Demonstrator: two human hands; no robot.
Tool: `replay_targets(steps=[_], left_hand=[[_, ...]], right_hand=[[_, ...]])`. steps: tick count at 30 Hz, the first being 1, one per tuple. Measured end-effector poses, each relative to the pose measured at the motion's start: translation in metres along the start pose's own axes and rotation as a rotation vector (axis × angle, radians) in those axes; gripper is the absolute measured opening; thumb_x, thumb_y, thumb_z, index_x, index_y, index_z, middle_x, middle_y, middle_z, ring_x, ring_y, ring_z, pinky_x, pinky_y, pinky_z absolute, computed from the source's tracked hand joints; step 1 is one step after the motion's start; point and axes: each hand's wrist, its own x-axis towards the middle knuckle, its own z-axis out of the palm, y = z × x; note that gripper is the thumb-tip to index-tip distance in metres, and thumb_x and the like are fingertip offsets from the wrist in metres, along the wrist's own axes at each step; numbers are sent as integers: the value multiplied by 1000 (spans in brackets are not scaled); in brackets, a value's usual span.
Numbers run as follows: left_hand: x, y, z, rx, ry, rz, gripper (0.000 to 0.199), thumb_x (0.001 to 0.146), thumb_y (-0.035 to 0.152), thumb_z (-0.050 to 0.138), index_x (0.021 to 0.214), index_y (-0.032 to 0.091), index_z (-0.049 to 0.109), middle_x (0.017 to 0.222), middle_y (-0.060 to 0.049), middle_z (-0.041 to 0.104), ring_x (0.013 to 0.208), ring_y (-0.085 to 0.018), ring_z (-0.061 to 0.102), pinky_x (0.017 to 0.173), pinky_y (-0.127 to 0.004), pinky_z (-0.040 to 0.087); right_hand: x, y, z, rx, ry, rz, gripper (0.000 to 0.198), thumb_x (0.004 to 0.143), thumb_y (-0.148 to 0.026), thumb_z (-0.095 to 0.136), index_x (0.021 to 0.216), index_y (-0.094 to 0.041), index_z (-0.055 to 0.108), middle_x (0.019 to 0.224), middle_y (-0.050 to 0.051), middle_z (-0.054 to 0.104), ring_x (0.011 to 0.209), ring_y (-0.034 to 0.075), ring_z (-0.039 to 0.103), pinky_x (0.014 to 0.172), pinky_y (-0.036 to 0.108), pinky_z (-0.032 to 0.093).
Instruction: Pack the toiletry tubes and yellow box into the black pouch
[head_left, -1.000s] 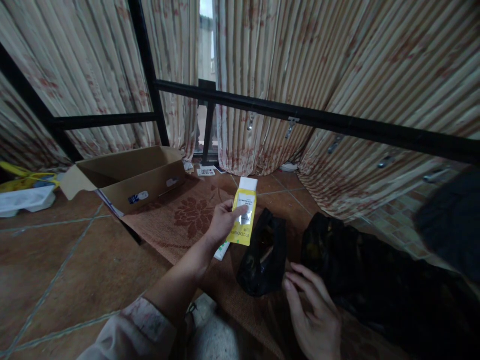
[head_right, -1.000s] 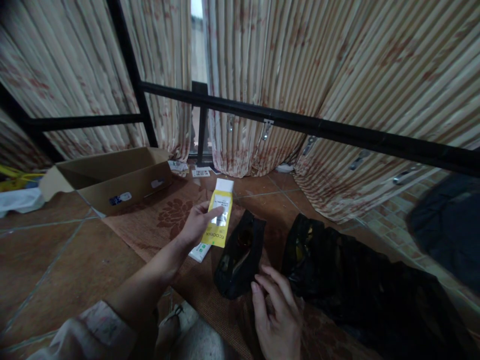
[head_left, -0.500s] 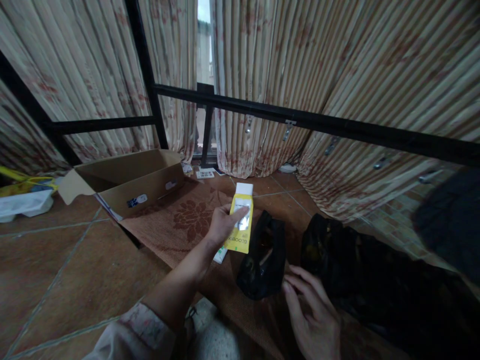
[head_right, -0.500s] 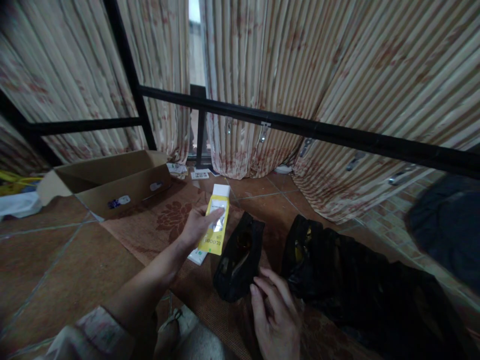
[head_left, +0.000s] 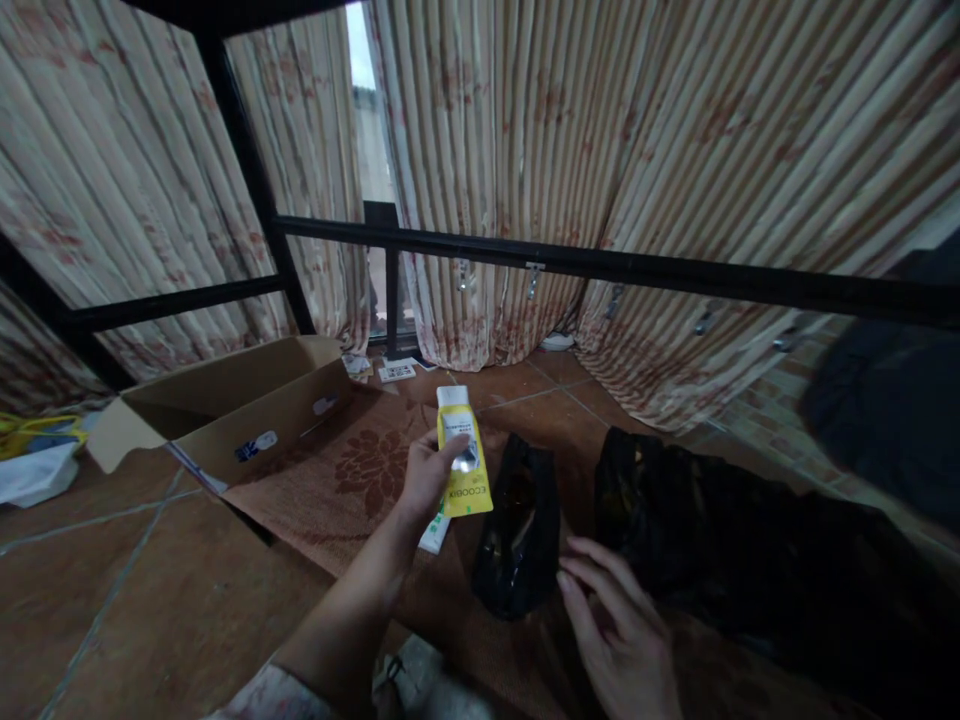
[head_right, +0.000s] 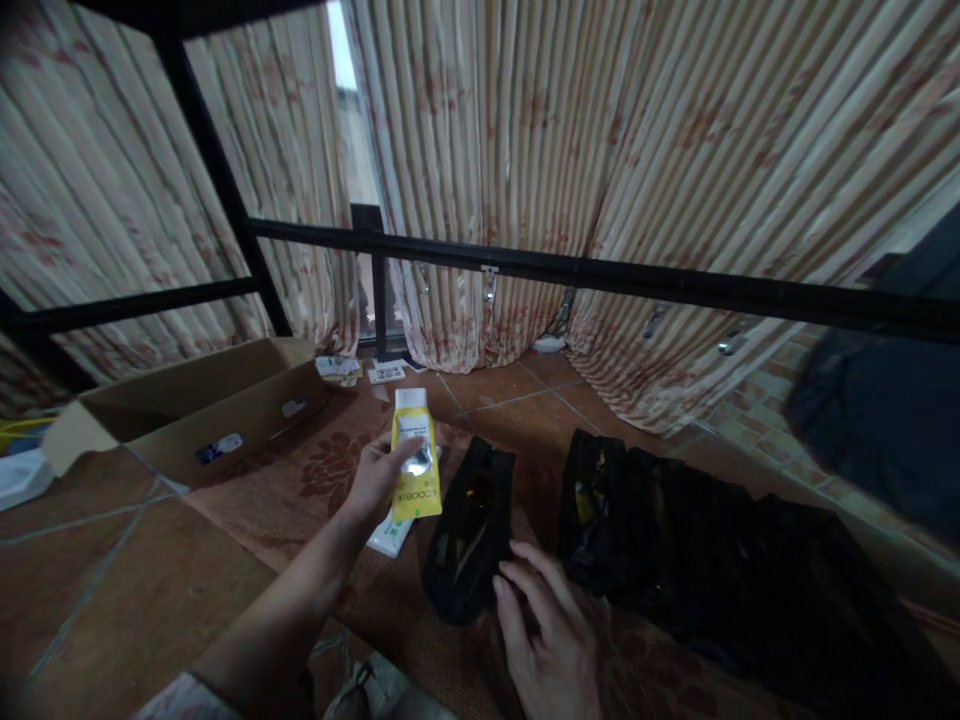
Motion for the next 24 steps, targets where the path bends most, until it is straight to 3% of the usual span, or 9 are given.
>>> replay_targets(steps=[8, 17, 20, 24], left_hand=[[-5, 4, 8, -95, 4, -54, 22, 56, 20, 67, 77, 15, 60, 65, 0, 68, 58, -17, 65, 55, -24, 49], [-10, 11, 19, -319, -157, -172, 44, 61, 13, 54, 105, 11, 59, 96, -12, 71, 85, -24, 69, 82, -38, 54], [-13, 12, 18, -313, -209, -164, 45, 65, 13, 54, 109, 13, 58, 99, -10, 71, 85, -23, 69, 82, -37, 54], [-18, 16, 16, -281, -266, -228, 32, 71, 22, 56, 100, 11, 62, 93, -10, 72, 78, -21, 69, 75, -33, 56]], right_hand=[[4, -5, -1, -17, -8, 23, 16, 89, -26, 51, 95, -24, 65, 109, 5, 65, 96, 18, 65, 81, 30, 56], [3, -4, -1, 5, -15, 45, 16, 89, -25, 51, 96, -24, 65, 111, 5, 64, 99, 17, 64, 84, 30, 55], [3, -4, 0, 29, -21, 48, 16, 89, -24, 51, 97, -23, 65, 111, 5, 64, 99, 17, 64, 84, 30, 55], [2, -4, 1, 27, -29, 55, 16, 89, -23, 51, 96, -23, 66, 109, 6, 64, 97, 16, 65, 83, 29, 55]])
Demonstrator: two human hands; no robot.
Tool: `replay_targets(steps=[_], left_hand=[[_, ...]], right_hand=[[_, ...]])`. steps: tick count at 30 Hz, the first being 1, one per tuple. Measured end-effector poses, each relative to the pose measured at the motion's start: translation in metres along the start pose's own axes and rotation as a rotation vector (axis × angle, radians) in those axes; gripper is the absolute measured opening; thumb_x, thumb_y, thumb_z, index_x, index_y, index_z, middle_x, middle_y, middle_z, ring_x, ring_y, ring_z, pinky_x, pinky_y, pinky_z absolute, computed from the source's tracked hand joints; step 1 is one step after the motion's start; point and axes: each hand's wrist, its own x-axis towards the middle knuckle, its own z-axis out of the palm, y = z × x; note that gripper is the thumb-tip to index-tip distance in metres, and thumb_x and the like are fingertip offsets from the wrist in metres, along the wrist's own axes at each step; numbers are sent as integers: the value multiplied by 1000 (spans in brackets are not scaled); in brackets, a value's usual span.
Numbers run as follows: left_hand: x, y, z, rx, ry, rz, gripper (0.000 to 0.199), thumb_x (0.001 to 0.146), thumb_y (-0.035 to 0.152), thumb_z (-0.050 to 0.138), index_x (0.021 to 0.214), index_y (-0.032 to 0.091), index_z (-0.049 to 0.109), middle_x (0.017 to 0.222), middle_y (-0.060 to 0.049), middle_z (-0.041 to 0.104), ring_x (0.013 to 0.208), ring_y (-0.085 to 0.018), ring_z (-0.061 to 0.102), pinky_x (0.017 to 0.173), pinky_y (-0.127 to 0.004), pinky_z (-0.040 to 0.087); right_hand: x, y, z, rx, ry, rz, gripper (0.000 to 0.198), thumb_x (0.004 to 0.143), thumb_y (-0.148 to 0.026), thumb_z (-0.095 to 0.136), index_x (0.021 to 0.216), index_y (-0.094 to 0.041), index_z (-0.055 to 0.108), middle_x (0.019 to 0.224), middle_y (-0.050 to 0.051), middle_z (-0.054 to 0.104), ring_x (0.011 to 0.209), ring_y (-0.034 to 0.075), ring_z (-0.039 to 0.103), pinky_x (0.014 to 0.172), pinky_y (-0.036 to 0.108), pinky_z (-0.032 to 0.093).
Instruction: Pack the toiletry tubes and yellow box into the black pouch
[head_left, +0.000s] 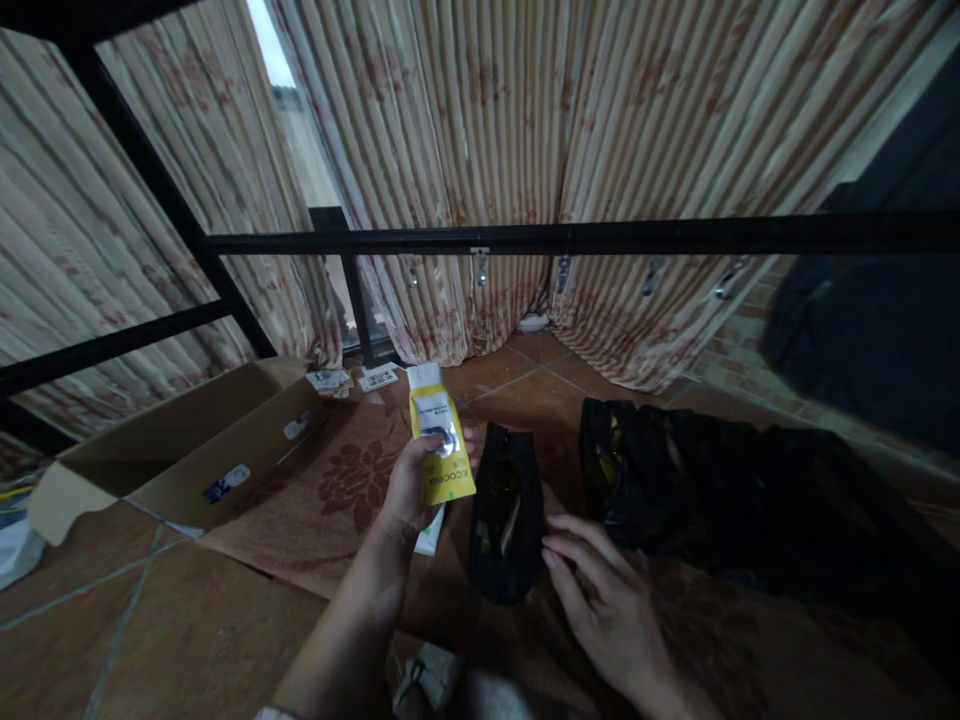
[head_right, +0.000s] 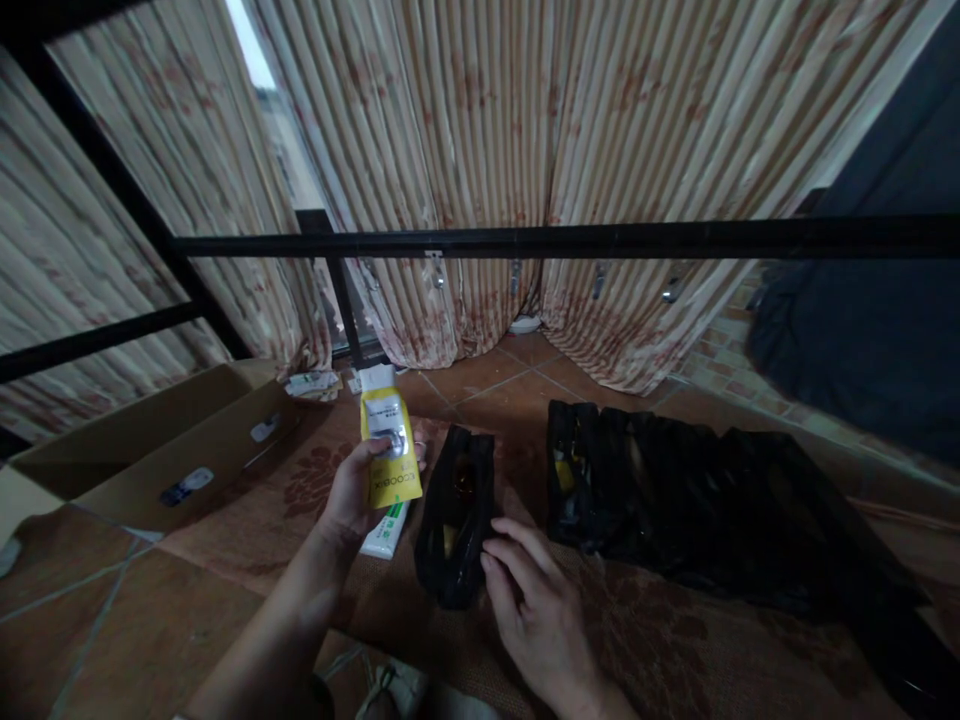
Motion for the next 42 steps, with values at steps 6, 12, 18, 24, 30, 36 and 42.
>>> replay_targets(steps=[6, 12, 18, 24, 30, 36, 42], left_hand=[[-4, 2, 2, 34, -112, -56, 39, 79, 46, 56, 96, 12, 64, 85, -10, 71, 72, -20, 68, 65, -29, 55], [0, 0, 4, 65, -155, -100, 66, 78, 70, 41, 104, 13, 63, 82, -11, 71, 73, -21, 68, 61, -28, 53], [1, -2, 5, 57, -177, -75, 69, 80, 71, 38, 104, 12, 63, 79, -11, 71, 73, -21, 68, 61, -28, 53], [2, -3, 2, 73, -157, -95, 64, 80, 67, 42, 106, 12, 63, 81, -11, 71, 74, -23, 68, 62, -30, 53], [1, -2, 3, 66, -171, -108, 61, 80, 65, 43, 102, 12, 64, 84, -12, 72, 74, -22, 68, 65, -30, 53], [2, -3, 2, 57, -165, -119, 60, 82, 63, 41, 102, 12, 65, 85, -12, 72, 71, -21, 68, 65, -29, 53], [1, -2, 2, 28, -194, -111, 55, 80, 57, 46, 105, 11, 64, 85, -12, 72, 76, -24, 68, 67, -32, 53]], right_hand=[[1, -3, 0, 21, -6, -9, 18, 89, -23, 50, 97, -23, 66, 109, 6, 65, 97, 17, 65, 83, 30, 55], [2, -3, -1, 25, -6, 3, 18, 89, -24, 50, 95, -24, 67, 108, 6, 65, 98, 17, 64, 83, 31, 55], [1, -3, -1, 42, -10, 5, 17, 89, -23, 51, 97, -23, 66, 109, 6, 64, 97, 17, 64, 85, 31, 55], [1, -2, -1, 40, -14, -1, 18, 89, -24, 50, 97, -23, 66, 107, 6, 65, 97, 17, 64, 84, 31, 55], [1, -2, 0, 55, -21, 7, 18, 90, -23, 50, 97, -23, 66, 108, 6, 65, 97, 17, 64, 84, 31, 55], [0, -2, 0, 60, -30, 7, 17, 90, -23, 50, 97, -23, 65, 108, 6, 64, 98, 17, 63, 85, 31, 54], [-1, 0, 1, 40, -33, 7, 17, 90, -24, 50, 98, -23, 65, 108, 6, 65, 97, 16, 64, 85, 30, 55]])
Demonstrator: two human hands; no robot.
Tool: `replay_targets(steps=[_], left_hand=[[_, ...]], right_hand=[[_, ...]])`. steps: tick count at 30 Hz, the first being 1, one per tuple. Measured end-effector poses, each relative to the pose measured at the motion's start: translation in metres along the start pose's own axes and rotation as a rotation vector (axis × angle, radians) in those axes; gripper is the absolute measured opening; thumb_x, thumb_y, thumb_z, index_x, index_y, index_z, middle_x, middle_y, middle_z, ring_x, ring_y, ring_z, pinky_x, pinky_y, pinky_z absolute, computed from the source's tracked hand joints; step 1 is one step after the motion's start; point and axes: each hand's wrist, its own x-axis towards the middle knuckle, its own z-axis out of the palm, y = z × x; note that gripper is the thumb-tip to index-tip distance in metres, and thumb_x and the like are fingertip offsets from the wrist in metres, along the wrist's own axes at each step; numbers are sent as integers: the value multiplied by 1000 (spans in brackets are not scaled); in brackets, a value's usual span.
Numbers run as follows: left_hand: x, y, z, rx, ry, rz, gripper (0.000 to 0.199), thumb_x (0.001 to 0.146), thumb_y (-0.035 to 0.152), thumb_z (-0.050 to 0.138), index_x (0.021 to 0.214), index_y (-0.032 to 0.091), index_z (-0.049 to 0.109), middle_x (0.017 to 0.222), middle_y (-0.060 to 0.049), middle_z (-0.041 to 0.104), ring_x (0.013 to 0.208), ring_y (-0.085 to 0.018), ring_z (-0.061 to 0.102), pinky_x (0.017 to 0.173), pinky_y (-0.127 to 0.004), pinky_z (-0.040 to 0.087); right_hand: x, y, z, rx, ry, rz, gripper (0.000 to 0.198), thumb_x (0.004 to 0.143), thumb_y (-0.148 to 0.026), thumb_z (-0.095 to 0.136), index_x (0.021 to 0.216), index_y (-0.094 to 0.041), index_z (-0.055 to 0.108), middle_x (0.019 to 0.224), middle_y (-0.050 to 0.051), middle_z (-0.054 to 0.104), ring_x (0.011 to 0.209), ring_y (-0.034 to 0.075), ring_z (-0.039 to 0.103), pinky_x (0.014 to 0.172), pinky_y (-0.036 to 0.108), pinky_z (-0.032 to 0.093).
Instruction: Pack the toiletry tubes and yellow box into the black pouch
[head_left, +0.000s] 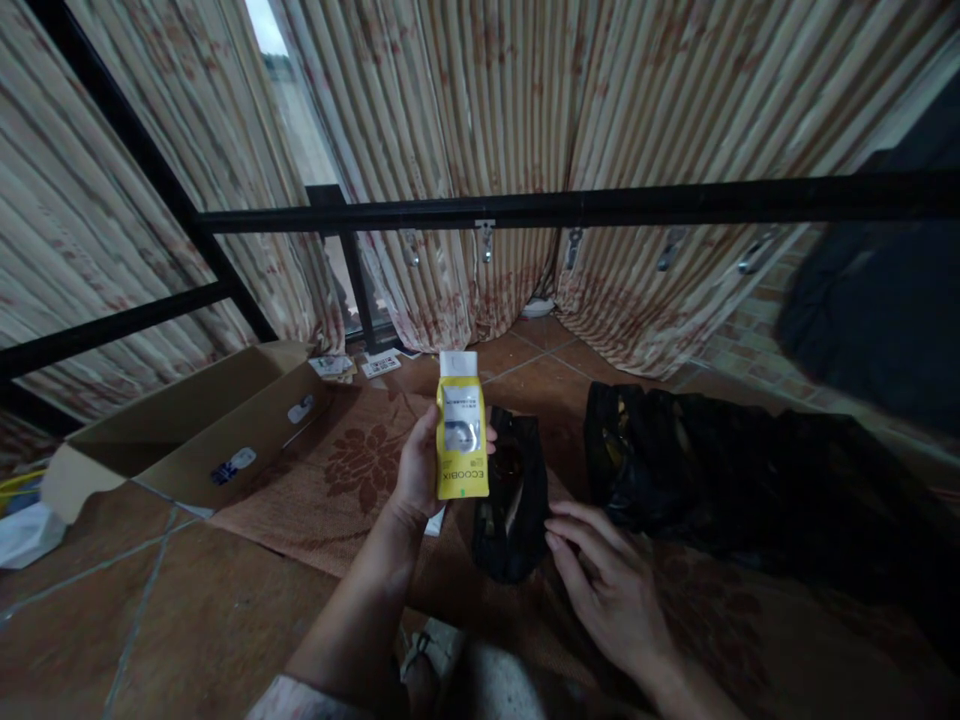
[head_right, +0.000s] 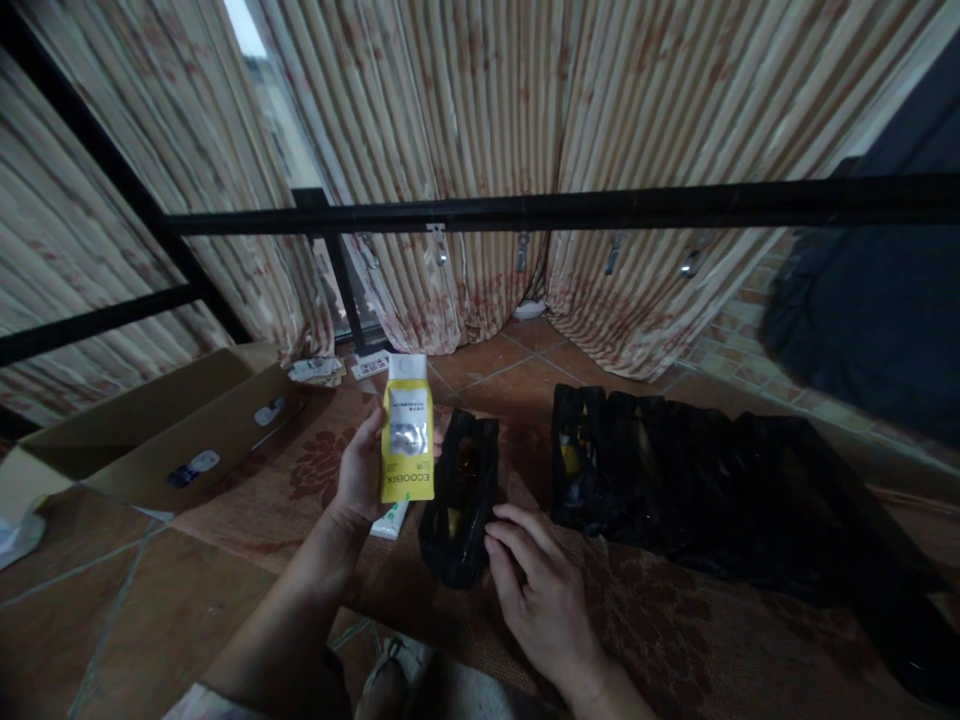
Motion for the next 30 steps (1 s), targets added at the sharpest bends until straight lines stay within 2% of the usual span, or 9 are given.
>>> replay_targets(steps=[10, 17, 23, 30], left_hand=[[-3, 1, -3, -97, -67, 15, 51, 78, 43, 46, 110, 6, 61, 88, -13, 72, 78, -25, 68, 69, -32, 51], [-3, 1, -8, -117, -101, 15, 50, 78, 39, 44, 109, 4, 61, 91, -15, 72, 75, -23, 68, 69, -30, 50], [-6, 4, -6, -125, -122, 22, 51, 75, 38, 46, 111, 4, 61, 92, -15, 72, 79, -25, 68, 69, -31, 50], [-6, 6, -2, -91, -49, 72, 47, 80, 38, 47, 111, 5, 61, 87, -14, 72, 75, -24, 68, 67, -30, 51]], right_hand=[[1, -2, 0, -43, 7, -1, 17, 89, -22, 50, 96, -23, 66, 107, 4, 65, 95, 15, 65, 83, 27, 54], [2, -1, 0, -56, 30, -36, 17, 90, -23, 49, 94, -23, 66, 104, 4, 66, 92, 14, 66, 81, 24, 54], [2, -2, 0, -80, 49, -54, 18, 90, -24, 49, 93, -23, 66, 103, 5, 67, 91, 15, 67, 79, 24, 55], [5, -3, 0, -121, 67, -82, 20, 91, -27, 47, 91, -23, 66, 100, 4, 68, 88, 14, 68, 76, 23, 56]])
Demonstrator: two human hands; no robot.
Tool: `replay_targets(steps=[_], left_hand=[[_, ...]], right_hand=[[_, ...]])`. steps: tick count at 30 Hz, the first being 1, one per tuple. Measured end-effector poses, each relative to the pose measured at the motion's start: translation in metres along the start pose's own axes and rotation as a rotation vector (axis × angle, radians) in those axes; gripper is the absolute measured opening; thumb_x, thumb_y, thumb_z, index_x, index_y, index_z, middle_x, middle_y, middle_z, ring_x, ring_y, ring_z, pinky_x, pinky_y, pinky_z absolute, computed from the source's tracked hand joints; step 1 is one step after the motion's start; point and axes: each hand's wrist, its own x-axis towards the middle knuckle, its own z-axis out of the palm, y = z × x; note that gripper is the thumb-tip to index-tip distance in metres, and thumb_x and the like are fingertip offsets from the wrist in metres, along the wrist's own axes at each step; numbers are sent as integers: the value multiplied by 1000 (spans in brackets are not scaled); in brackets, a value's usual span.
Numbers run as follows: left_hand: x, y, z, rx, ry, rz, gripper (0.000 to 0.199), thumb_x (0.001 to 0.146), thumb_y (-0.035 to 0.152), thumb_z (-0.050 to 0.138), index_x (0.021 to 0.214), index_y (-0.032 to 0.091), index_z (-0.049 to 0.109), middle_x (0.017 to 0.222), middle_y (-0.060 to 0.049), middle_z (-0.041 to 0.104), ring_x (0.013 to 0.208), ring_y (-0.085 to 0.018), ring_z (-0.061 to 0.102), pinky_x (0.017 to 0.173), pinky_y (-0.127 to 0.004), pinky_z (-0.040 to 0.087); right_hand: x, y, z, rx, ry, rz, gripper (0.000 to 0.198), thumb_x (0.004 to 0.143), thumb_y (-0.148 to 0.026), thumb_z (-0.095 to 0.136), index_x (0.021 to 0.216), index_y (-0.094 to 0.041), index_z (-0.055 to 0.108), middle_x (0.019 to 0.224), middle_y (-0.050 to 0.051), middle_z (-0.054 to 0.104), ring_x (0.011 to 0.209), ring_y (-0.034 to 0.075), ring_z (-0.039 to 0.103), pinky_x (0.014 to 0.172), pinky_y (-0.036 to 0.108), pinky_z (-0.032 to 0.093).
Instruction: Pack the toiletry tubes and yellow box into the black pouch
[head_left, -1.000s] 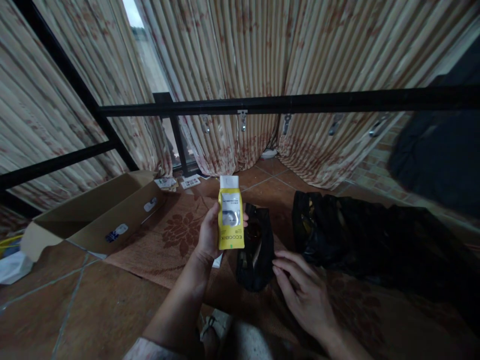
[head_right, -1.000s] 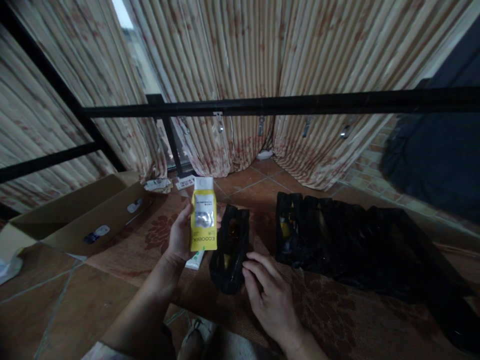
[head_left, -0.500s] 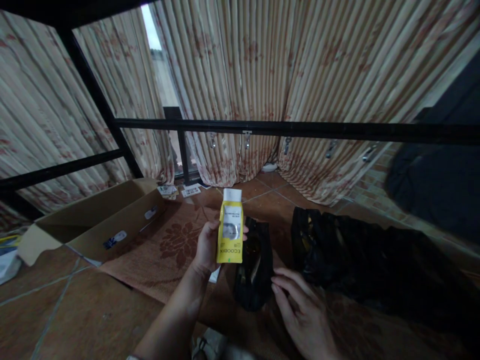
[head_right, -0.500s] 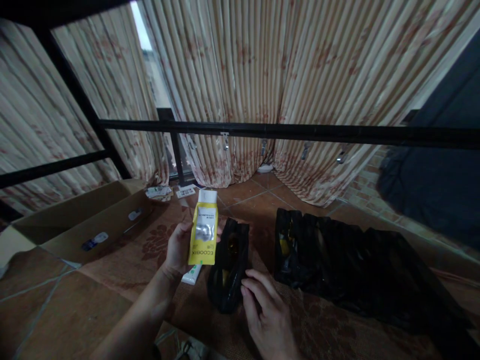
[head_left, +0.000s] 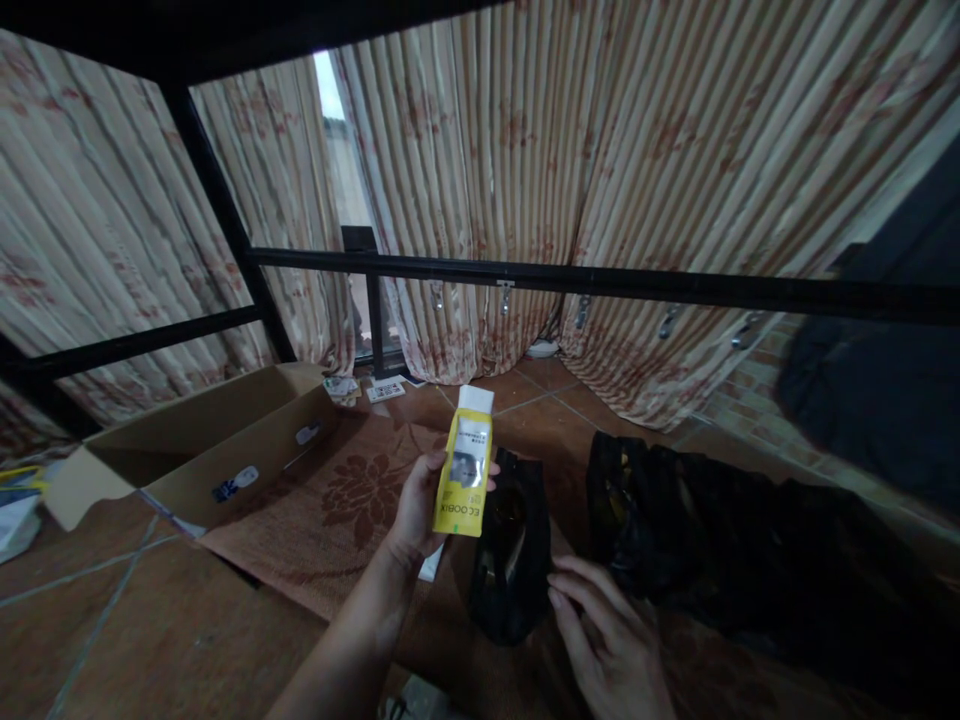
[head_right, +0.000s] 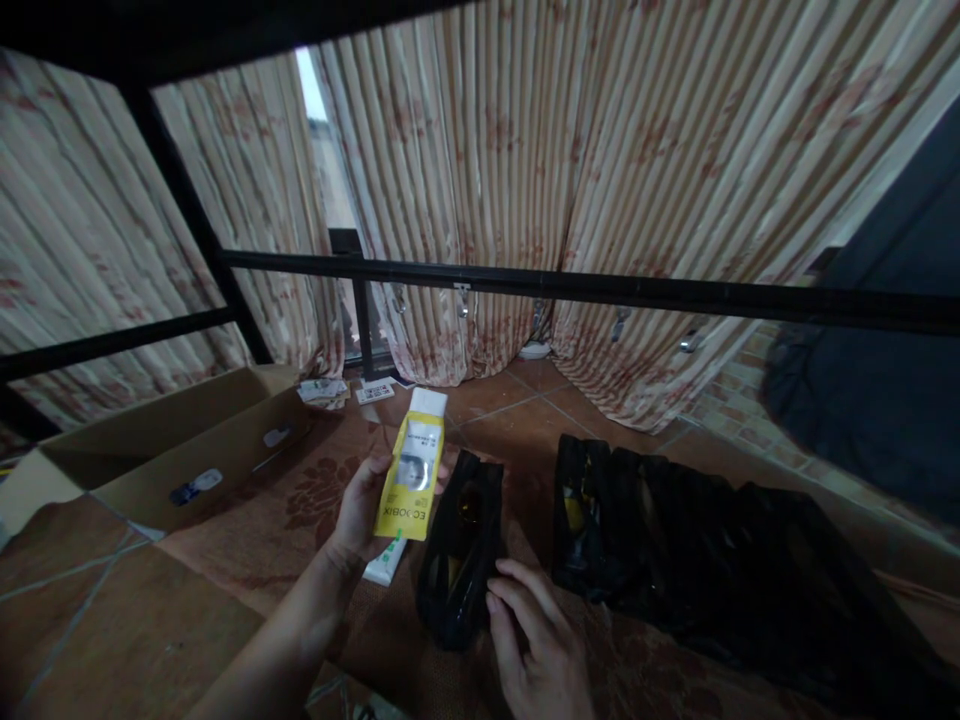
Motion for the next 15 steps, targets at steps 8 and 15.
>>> replay_targets(steps=[8, 15], left_hand=[[1, 1, -1, -54, -5, -3, 43, 89, 40, 42, 106, 7, 63, 96, -15, 71, 72, -17, 67, 68, -26, 52], [-3, 4, 1, -78, -32, -48, 49, 92, 45, 38, 109, 7, 63, 95, -15, 71, 75, -19, 68, 74, -29, 54]], right_hand=[[1, -1, -1, 13, 10, -12, 19, 90, -25, 47, 90, -22, 66, 99, 5, 68, 88, 14, 68, 76, 22, 56], [1, 1, -1, -2, 12, -23, 18, 90, -24, 48, 90, -22, 66, 99, 5, 68, 87, 14, 68, 75, 22, 56]])
